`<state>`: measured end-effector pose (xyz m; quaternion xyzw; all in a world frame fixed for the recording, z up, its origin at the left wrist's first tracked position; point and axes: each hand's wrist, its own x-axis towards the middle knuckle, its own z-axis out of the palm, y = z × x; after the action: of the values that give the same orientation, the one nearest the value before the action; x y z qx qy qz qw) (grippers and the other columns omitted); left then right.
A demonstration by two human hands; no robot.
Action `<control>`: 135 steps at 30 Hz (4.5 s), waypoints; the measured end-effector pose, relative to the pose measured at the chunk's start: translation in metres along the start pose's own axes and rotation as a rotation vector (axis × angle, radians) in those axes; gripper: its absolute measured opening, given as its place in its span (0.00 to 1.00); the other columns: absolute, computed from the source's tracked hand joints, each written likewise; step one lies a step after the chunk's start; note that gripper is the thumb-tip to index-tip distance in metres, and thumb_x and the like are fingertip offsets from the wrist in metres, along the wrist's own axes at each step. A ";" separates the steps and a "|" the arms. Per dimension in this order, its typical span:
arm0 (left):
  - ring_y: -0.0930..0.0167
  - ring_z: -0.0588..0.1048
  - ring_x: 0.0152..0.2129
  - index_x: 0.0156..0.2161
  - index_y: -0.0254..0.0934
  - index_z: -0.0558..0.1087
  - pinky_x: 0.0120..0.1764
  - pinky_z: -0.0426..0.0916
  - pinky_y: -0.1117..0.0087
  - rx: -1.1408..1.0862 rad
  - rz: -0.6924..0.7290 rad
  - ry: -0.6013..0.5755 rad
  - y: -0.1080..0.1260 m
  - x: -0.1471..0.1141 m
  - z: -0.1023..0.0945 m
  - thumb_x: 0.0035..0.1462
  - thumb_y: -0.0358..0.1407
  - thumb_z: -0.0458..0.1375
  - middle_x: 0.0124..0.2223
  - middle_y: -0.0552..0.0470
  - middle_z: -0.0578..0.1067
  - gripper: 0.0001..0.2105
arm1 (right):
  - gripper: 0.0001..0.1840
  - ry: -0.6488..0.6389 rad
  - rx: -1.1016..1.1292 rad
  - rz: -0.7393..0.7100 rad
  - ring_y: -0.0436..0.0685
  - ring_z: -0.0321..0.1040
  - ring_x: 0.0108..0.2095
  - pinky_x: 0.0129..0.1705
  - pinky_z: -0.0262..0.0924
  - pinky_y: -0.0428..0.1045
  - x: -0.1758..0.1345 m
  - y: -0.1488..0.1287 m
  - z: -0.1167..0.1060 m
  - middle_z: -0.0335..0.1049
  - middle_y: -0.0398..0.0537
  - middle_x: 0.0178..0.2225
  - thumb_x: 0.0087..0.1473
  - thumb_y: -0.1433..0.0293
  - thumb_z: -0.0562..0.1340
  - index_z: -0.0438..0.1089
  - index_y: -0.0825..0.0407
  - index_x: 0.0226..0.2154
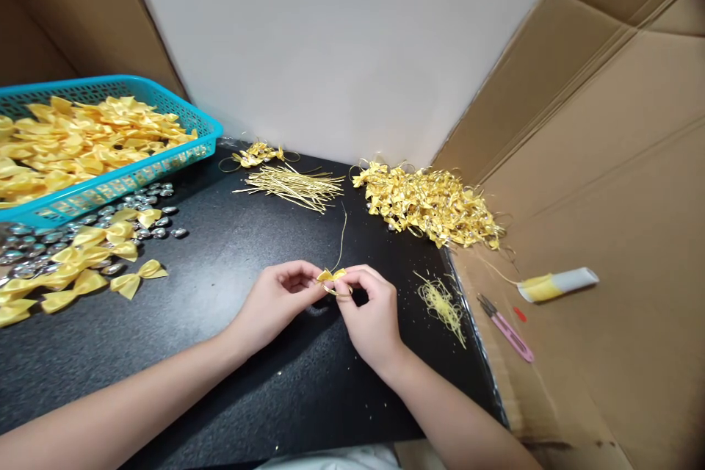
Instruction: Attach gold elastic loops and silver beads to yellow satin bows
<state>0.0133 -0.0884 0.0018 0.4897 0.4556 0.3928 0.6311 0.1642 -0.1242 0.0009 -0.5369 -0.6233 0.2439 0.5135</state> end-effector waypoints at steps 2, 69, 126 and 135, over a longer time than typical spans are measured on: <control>0.72 0.73 0.25 0.28 0.34 0.77 0.32 0.68 0.73 0.012 0.012 -0.005 0.000 0.000 0.000 0.41 0.39 0.70 0.26 0.53 0.78 0.11 | 0.07 0.003 -0.006 -0.010 0.54 0.71 0.34 0.37 0.65 0.48 -0.001 0.000 0.000 0.74 0.49 0.31 0.54 0.74 0.61 0.73 0.54 0.26; 0.71 0.72 0.24 0.25 0.35 0.74 0.30 0.67 0.71 -0.004 0.153 0.188 0.014 0.028 -0.027 0.41 0.44 0.68 0.25 0.52 0.76 0.13 | 0.13 -0.165 0.933 0.027 0.51 0.53 0.20 0.36 0.60 0.52 0.010 -0.034 -0.047 0.48 0.35 0.16 0.55 0.60 0.64 0.62 0.46 0.24; 0.77 0.69 0.23 0.20 0.32 0.73 0.29 0.69 0.79 -0.437 -0.219 -0.067 0.016 0.019 -0.028 0.35 0.31 0.71 0.23 0.53 0.72 0.10 | 0.09 0.222 1.091 0.734 0.39 0.53 0.15 0.30 0.67 0.42 0.070 0.046 -0.070 0.69 0.35 0.21 0.48 0.73 0.69 0.68 0.53 0.23; 0.81 0.59 0.15 0.20 0.33 0.69 0.20 0.61 0.81 -0.621 -0.249 -0.005 0.015 0.022 -0.026 0.39 0.28 0.69 0.18 0.61 0.61 0.11 | 0.18 0.164 0.911 0.554 0.41 0.59 0.19 0.28 0.64 0.42 0.053 0.029 -0.050 0.75 0.39 0.26 0.36 0.63 0.76 0.72 0.51 0.29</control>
<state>-0.0066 -0.0581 0.0096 0.2156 0.3690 0.4313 0.7945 0.2266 -0.0790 0.0138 -0.4215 -0.2475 0.5731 0.6577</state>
